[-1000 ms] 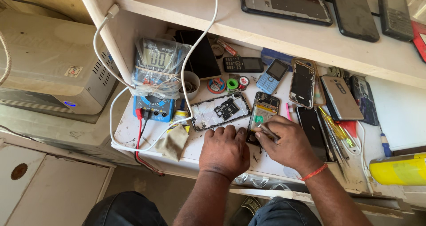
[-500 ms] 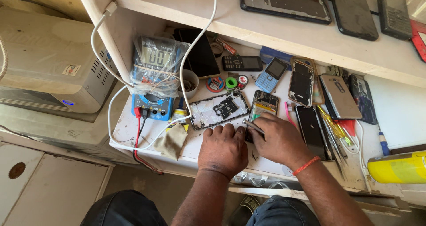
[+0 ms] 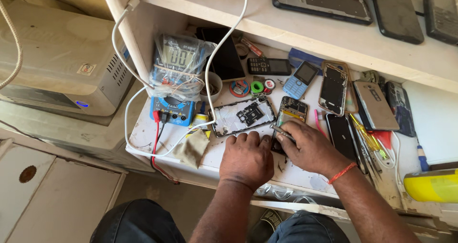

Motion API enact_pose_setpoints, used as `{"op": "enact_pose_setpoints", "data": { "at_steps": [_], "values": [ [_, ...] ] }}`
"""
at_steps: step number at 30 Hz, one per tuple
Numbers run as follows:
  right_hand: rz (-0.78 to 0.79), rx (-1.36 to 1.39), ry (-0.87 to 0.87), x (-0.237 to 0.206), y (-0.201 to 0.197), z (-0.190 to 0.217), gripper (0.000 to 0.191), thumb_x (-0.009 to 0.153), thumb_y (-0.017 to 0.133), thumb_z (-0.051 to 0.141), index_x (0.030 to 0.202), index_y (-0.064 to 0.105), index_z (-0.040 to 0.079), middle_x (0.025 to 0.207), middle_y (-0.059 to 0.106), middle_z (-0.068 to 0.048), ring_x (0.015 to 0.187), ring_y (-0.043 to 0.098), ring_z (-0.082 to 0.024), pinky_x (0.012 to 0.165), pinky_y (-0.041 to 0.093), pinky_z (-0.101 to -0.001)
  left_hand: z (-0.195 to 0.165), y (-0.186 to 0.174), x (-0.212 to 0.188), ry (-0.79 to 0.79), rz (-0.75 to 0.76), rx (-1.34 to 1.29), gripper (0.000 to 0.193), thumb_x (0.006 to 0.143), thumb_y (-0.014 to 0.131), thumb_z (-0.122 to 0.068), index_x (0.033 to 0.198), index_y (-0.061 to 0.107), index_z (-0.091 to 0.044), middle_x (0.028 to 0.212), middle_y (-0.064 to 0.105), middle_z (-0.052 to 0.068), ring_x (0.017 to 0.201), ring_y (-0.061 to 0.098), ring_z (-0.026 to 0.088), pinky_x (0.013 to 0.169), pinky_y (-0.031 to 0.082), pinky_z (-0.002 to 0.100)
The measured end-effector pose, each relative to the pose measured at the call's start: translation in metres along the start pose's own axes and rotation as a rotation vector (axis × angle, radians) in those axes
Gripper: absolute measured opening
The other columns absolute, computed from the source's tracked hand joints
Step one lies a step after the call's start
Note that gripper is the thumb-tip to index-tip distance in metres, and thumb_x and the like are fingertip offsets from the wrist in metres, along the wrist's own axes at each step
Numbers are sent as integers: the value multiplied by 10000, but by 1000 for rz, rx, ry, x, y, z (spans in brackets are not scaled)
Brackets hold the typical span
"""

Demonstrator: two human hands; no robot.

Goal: The person works on a disassembled smartphone at a cluttered repair bench, manipulating its exposed board and components by hand. They probe the phone with multimeter test leads, then pick up a soldering iron and work on the phone's board for the rest of the clip.

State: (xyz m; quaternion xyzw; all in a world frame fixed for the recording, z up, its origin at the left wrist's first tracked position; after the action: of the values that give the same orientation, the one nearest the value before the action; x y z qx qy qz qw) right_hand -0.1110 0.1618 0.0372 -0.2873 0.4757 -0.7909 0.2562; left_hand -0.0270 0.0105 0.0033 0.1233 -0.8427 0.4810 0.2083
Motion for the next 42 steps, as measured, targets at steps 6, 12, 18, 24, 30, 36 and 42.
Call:
{"op": "enact_pose_setpoints", "data": {
  "at_steps": [6,12,18,24,30,36,42],
  "values": [
    [81,-75,49,1,0,4,181,907,659,202,1025,638,67,1006,670,-147,883,676,-397,731,557,-482,0,1,1,-22,44,-7,259,825,623,-195,1044,735,-117,892,652,95,864,632,320,783,452,490],
    [121,-166,29,6,-7,12,167,870,672,195,1005,675,97,973,675,-123,832,690,-372,698,565,-469,0,3,0,-8,25,-1,323,801,635,-197,1093,743,-114,906,653,94,869,628,316,790,449,488],
    [108,-119,7,13,-10,9,151,840,705,208,903,690,72,888,686,-128,829,688,-370,699,565,-462,-1,2,0,-16,64,14,264,821,628,-203,1049,745,-139,917,654,85,881,629,313,801,452,487],
    [44,35,11,13,-14,7,148,847,740,164,857,684,27,871,681,-139,803,688,-353,699,560,-420,0,0,0,-3,63,13,321,792,628,-208,1083,745,-137,909,654,91,870,631,316,790,454,486],
    [38,99,84,5,-15,10,138,813,738,113,931,737,39,894,705,-126,786,718,-303,678,577,-383,-1,-1,1,18,39,8,334,803,626,-196,1113,742,-146,906,659,83,865,636,307,793,457,484],
    [-79,67,61,-5,-23,9,141,831,755,132,916,723,25,887,699,-136,773,704,-327,663,572,-389,-4,0,0,63,110,17,393,805,637,-191,1187,721,-147,910,654,79,867,634,299,760,460,474],
    [-96,78,71,-13,-21,5,120,847,748,131,918,740,35,837,689,-129,737,695,-319,651,563,-389,-9,-3,2,90,126,45,490,778,653,-208,1264,708,-167,930,656,81,881,631,298,777,463,476]
  ]
}}
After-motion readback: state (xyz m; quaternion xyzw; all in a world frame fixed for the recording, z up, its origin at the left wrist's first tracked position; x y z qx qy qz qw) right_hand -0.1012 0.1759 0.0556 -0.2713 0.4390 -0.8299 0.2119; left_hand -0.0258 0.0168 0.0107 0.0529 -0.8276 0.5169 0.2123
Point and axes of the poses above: each hand's wrist, its own x-axis towards the middle knuckle, its own y-axis out of the palm, z = x × y, the point moved 3 cm from there along x, towards the middle knuckle
